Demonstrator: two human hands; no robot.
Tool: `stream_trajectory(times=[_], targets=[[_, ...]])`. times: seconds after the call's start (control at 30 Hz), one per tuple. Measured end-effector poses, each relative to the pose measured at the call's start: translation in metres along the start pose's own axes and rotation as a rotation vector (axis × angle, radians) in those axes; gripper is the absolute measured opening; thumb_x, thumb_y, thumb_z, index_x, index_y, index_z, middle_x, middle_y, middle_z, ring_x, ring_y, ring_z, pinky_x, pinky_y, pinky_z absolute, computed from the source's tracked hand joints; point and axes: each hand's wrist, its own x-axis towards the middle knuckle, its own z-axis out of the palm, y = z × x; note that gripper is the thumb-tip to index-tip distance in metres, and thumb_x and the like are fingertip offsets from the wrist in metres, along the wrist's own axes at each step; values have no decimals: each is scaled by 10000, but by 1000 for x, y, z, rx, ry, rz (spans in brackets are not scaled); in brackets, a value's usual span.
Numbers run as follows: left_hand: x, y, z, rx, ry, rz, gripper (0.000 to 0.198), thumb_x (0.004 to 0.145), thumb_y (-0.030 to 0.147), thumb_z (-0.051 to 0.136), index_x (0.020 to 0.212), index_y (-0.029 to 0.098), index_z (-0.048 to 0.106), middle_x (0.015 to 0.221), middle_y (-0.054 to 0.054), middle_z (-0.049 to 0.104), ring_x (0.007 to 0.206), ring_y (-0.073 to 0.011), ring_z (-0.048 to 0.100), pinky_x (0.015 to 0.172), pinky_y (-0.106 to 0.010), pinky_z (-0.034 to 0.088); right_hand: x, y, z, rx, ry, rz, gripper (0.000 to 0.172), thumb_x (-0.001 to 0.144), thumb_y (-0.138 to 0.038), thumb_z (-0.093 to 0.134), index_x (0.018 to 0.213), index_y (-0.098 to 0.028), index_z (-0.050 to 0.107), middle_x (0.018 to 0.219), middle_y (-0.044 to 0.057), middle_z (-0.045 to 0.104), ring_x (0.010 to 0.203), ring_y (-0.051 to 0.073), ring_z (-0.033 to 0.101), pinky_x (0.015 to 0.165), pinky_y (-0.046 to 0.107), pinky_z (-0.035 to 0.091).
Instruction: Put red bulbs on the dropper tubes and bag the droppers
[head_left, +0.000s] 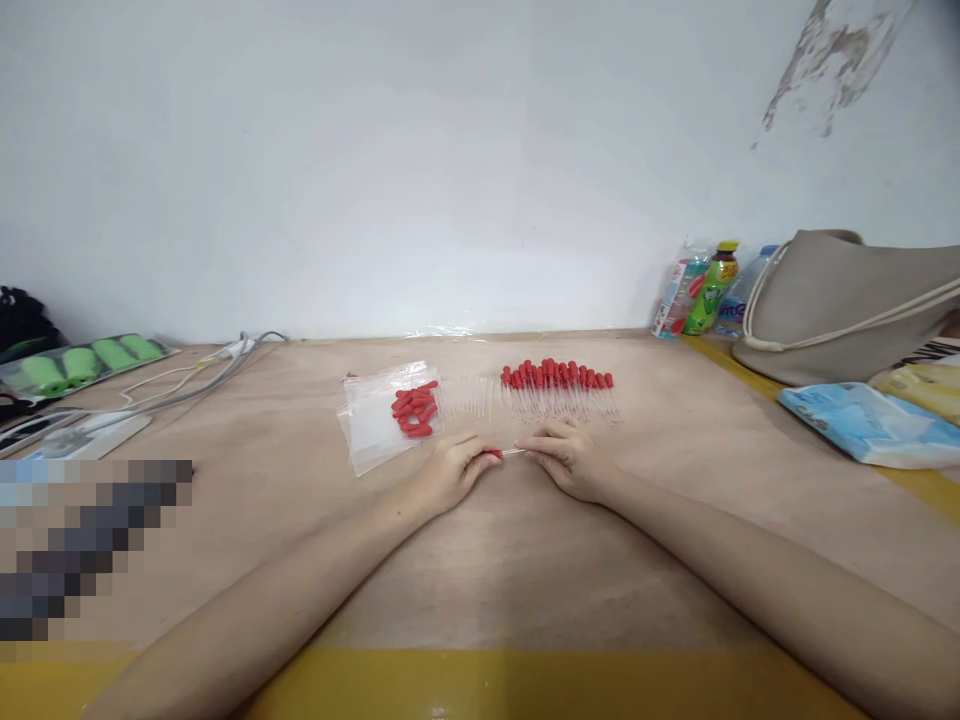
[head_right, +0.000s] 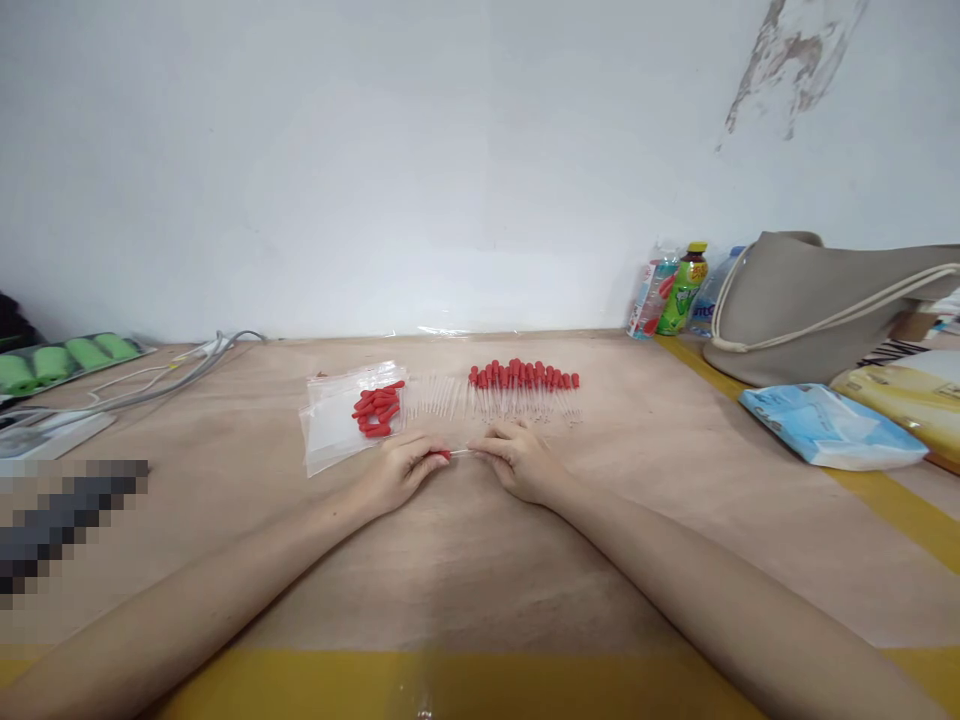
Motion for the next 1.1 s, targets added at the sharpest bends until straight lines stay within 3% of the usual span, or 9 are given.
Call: stream_trajectory(times=[0.13,0.33,0.67,0.97,1.1], targets=[[-2,1,0,55,-47,36,184,883,241,433,889,171,603,781,-24,594,708,-122,545,658,-226,410,2,1,-3,-83,-19,-45,221,856,-207,461,964,-241,651,754,15,602,671,106,513,707,301,288],[-2,-2,3,179,2,71,191,877,276,442,863,163,595,731,-25,568,675,-129,521,632,-238,393,1,-9,-5,-262,-7,-65,204,825,-166,463,887,-222,650,713,3,580,609,97,447,689,307,225],[-2,-3,4,136,-16,158,166,869,262,437,874,154,563,761,-36,571,686,-133,510,654,-246,408,8,-22,0,-217,-49,-74,254,868,-197,384,740,-162,600,631,9,565,586,105,425,666,302,200],[-1,-3,1,162,-64,156,183,879,270,419,875,162,566,792,-46,582,733,-150,529,710,-274,412,14,-26,3,-261,-161,-19,309,885,-229,346,701,-160,585,634,15,589,558,106,436,682,307,226],[2,-7,-1,111,-86,102,143,866,250,452,900,173,567,825,-41,589,773,-151,548,706,-264,426,22,-35,-3,-315,-260,25,301,885,-246,359,736,-157,605,715,48,629,642,133,498,705,314,249]])
